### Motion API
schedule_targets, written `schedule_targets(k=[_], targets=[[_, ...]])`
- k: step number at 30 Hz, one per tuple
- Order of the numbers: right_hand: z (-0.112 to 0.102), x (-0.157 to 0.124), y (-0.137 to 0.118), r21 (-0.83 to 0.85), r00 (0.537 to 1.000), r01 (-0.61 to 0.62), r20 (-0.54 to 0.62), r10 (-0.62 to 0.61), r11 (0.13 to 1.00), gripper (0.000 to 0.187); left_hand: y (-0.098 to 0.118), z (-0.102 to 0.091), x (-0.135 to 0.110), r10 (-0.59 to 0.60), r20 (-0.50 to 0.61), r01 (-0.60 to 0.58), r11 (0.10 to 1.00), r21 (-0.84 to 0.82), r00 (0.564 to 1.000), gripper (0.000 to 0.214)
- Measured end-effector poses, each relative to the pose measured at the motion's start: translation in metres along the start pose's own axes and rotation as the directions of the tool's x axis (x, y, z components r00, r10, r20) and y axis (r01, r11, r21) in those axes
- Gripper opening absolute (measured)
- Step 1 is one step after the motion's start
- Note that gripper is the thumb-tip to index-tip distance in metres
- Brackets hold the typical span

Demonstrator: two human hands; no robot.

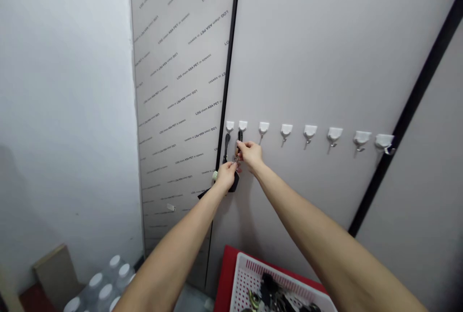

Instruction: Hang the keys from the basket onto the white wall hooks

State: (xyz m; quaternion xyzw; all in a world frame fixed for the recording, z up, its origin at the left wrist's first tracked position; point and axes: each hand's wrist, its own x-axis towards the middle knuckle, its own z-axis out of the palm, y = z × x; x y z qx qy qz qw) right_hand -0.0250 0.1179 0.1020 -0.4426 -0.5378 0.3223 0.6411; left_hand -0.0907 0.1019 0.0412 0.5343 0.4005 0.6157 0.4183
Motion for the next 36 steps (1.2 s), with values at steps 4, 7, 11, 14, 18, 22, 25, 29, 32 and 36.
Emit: schedule_targets(k=[4,7,11,14,18,22,25,29,32,36], targets=[[0.0,0.001,0.002,0.002,1.0,-0.004,0.002,0.004,1.0,0.016,-0.002,-0.001,0.003,0.036,0.01,-0.037,0.998,0.05,0.999,0.02],[-0.001,0.002,0.003,0.003,1.0,-0.026,0.008,0.026,1.0,0.016,-0.004,0.001,0.004,0.051,0.013,-0.052,0.995,0.089,0.999,0.02],[-0.003,0.004,0.005,-0.011,0.998,-0.057,0.019,0.057,0.998,0.016,-0.01,0.003,0.005,0.071,0.023,-0.074,0.983,0.17,0.997,0.021],[-0.003,0.005,0.007,-0.044,0.997,-0.075,0.019,0.076,0.996,0.015,-0.017,0.003,0.005,0.084,-0.002,-0.08,0.96,0.269,0.996,0.018],[-0.004,0.006,0.011,-0.099,0.998,-0.062,0.024,0.064,0.993,0.014,-0.026,0.004,0.006,0.102,-0.037,-0.083,0.939,0.334,0.994,0.015],[-0.014,-0.001,0.014,-0.154,0.998,-0.038,0.05,0.046,0.987,0.007,-0.028,0.004,0.004,0.071,-0.039,-0.054,0.942,0.331,0.997,0.021],[-0.036,-0.018,0.02,-0.193,0.995,-0.037,0.08,0.053,0.98,0.006,-0.03,0.001,-0.003,0.06,-0.039,-0.043,0.933,0.357,0.997,0.023],[-0.088,-0.063,0.048,-0.355,0.964,-0.002,0.249,0.097,0.935,0.011,-0.045,-0.004,-0.027,0.136,-0.05,-0.103,0.903,0.417,0.989,0.027],[-0.138,-0.11,0.084,-0.505,0.916,-0.046,0.323,0.238,0.862,0.016,-0.066,-0.003,-0.061,0.156,0.005,-0.14,0.869,0.474,0.988,0.029],[-0.193,-0.167,0.127,-0.713,0.886,-0.035,0.301,0.352,0.7,0.019,-0.103,0.011,-0.119,-0.002,0.23,-0.125,0.835,0.536,0.973,0.027]])
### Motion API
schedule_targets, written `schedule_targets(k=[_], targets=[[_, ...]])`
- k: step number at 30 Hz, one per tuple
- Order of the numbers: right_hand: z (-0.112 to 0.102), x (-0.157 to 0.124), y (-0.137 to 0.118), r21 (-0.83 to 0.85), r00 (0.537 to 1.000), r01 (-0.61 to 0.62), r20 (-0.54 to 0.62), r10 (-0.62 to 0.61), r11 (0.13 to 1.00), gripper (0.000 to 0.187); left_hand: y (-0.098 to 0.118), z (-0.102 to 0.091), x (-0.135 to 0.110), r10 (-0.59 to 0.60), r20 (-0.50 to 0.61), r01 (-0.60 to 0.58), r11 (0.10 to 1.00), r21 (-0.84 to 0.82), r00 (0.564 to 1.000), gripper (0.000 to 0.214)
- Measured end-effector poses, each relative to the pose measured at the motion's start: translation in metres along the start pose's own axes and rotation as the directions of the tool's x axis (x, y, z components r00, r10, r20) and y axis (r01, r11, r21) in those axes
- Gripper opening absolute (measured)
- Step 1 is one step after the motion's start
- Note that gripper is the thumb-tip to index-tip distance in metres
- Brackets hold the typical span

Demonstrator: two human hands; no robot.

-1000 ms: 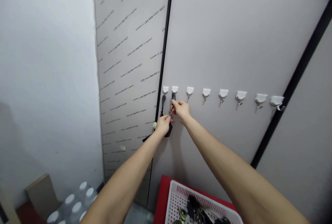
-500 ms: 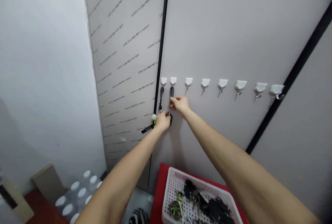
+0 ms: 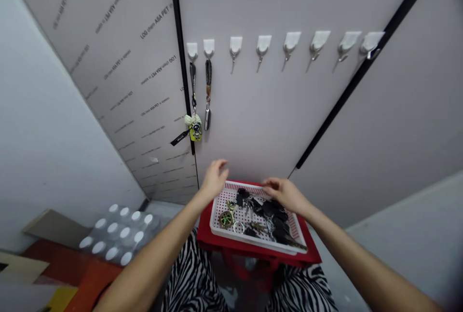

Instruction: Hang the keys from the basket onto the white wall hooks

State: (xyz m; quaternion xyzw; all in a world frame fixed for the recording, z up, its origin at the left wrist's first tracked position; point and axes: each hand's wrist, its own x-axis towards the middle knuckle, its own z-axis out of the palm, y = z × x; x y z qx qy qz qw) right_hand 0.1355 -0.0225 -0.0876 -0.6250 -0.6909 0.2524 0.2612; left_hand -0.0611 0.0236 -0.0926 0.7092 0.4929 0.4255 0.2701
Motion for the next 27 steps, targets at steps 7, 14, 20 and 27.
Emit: schedule_targets(k=[7,14,20,27], targets=[[0.001,-0.044,0.033,-0.196,0.996,0.05,-0.062,-0.063,0.979,0.019,-0.004,0.061,-0.054,0.139,0.378,-0.168,0.985,0.046,0.915,0.025],[-0.011,-0.075,0.027,-0.166,0.998,0.019,0.069,-0.008,0.986,0.021,-0.007,0.065,-0.054,0.025,0.319,-0.063,0.992,0.108,0.947,0.021],[-0.007,-0.09,0.025,-0.248,0.974,0.118,0.215,-0.064,0.962,0.021,-0.005,0.065,-0.053,0.015,0.347,-0.065,0.989,0.133,0.938,0.019],[0.0,-0.077,0.019,-0.458,0.972,0.032,0.22,0.079,0.888,0.025,-0.008,0.066,-0.055,0.03,0.36,-0.086,0.986,0.141,0.932,0.02]])
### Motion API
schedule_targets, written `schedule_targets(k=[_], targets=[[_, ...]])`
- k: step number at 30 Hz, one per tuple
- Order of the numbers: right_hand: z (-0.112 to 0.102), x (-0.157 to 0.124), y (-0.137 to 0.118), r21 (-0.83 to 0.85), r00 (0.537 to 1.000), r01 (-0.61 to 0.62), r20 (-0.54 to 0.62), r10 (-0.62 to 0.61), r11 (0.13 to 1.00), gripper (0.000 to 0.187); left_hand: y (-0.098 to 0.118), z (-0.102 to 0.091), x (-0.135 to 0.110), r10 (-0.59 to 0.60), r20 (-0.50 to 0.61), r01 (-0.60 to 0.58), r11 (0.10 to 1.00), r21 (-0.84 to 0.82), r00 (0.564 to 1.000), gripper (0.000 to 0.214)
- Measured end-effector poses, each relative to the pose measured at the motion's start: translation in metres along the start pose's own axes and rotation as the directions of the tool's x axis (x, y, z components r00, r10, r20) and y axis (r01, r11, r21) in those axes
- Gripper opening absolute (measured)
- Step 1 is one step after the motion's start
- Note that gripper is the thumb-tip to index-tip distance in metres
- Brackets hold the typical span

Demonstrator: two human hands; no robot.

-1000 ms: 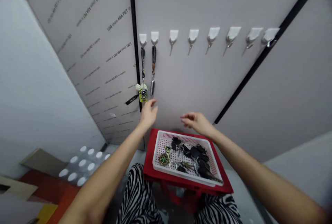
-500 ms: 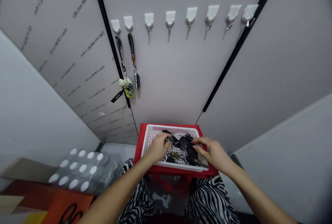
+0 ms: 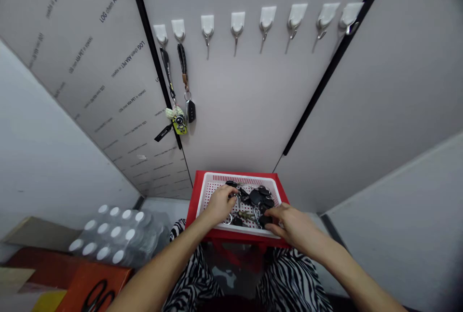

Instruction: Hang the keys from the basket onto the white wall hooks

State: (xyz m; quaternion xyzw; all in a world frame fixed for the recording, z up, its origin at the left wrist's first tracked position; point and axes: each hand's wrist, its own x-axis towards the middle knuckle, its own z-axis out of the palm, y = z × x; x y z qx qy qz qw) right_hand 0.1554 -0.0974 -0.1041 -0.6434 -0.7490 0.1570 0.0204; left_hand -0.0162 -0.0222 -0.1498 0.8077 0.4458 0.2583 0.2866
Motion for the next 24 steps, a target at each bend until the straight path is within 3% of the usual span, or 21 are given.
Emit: schedule_targets(k=[4,9,15,19,21,24], targets=[[-0.001,0.009,-0.012,-0.172,0.996,-0.068,0.042,0.076,0.983,0.023,0.0,0.001,-0.002,0.027,0.011,-0.027,1.0,0.0,1.0,0.02],[0.0,0.014,-0.014,-0.112,0.997,-0.007,0.079,0.016,0.994,0.021,0.003,-0.001,-0.004,0.047,0.017,-0.047,0.999,0.015,0.999,0.02],[-0.005,0.018,-0.013,0.296,0.997,0.057,-0.073,-0.037,0.953,0.022,0.002,0.0,-0.005,0.109,0.064,-0.107,0.994,-0.035,0.992,0.031],[-0.007,0.026,-0.023,0.544,0.989,0.071,-0.146,0.012,0.836,0.021,0.003,0.0,-0.006,0.151,0.081,-0.136,0.976,-0.172,0.985,0.048],[-0.007,0.03,-0.026,0.641,0.986,0.074,-0.162,0.04,0.764,0.02,0.004,-0.001,-0.005,0.152,0.115,-0.12,0.962,-0.247,0.982,0.043],[-0.008,0.035,-0.025,0.768,0.976,0.071,-0.184,0.113,0.637,0.021,0.004,0.001,-0.002,0.072,0.153,-0.002,0.908,-0.418,0.986,0.033]])
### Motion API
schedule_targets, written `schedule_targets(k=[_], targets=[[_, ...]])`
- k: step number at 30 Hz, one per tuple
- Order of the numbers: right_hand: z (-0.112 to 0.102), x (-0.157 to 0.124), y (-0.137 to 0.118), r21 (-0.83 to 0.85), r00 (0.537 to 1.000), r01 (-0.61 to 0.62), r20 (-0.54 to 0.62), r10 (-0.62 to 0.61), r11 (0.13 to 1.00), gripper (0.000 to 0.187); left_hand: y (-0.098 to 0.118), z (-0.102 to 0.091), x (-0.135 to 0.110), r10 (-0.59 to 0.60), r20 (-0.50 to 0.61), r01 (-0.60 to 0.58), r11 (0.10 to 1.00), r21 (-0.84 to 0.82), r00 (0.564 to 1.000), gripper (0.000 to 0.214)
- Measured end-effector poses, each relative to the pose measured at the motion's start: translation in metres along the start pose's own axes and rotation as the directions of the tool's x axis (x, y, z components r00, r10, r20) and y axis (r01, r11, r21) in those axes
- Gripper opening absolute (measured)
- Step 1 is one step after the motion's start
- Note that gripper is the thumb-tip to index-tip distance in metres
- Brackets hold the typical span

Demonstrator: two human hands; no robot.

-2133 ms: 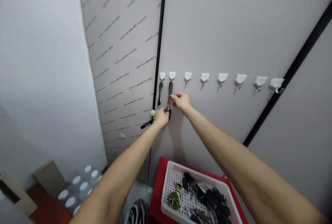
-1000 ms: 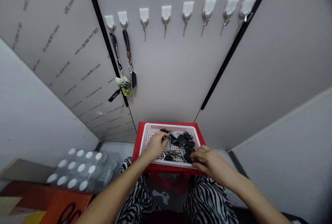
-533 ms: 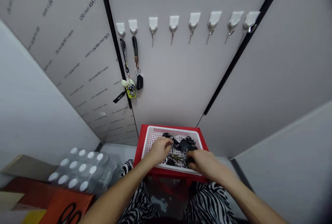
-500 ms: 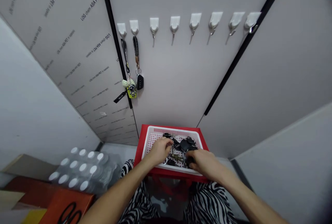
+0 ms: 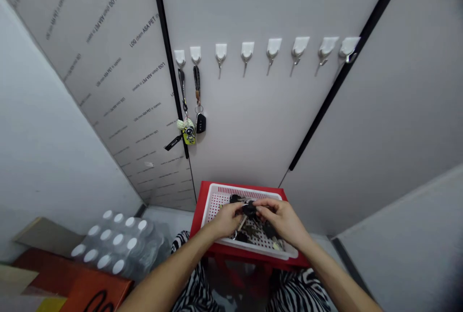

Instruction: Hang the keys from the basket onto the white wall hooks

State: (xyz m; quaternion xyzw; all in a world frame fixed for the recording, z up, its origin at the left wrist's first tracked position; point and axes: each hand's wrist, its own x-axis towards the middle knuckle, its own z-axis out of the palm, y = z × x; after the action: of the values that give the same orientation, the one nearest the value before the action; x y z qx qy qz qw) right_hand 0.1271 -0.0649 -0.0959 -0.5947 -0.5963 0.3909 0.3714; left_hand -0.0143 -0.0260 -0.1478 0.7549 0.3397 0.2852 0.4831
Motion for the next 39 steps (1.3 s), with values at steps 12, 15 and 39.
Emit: schedule_targets(k=[12,15,39], targets=[[-0.01,0.002,0.018,-0.016,0.994,0.013,-0.109,-0.015,1.0,0.024,0.023,-0.021,0.006,-0.21,-0.301,0.112,0.943,-0.314,0.93,0.012],[-0.004,0.004,0.007,-0.119,0.976,0.17,-0.119,-0.184,0.978,0.024,0.039,-0.026,0.008,-0.128,-0.284,0.067,0.974,-0.216,0.95,0.014],[-0.004,0.153,-0.224,0.393,0.874,0.439,-0.394,-0.284,0.808,0.014,0.153,-0.159,0.089,0.039,-0.689,-0.299,0.918,-0.261,0.723,0.016]])
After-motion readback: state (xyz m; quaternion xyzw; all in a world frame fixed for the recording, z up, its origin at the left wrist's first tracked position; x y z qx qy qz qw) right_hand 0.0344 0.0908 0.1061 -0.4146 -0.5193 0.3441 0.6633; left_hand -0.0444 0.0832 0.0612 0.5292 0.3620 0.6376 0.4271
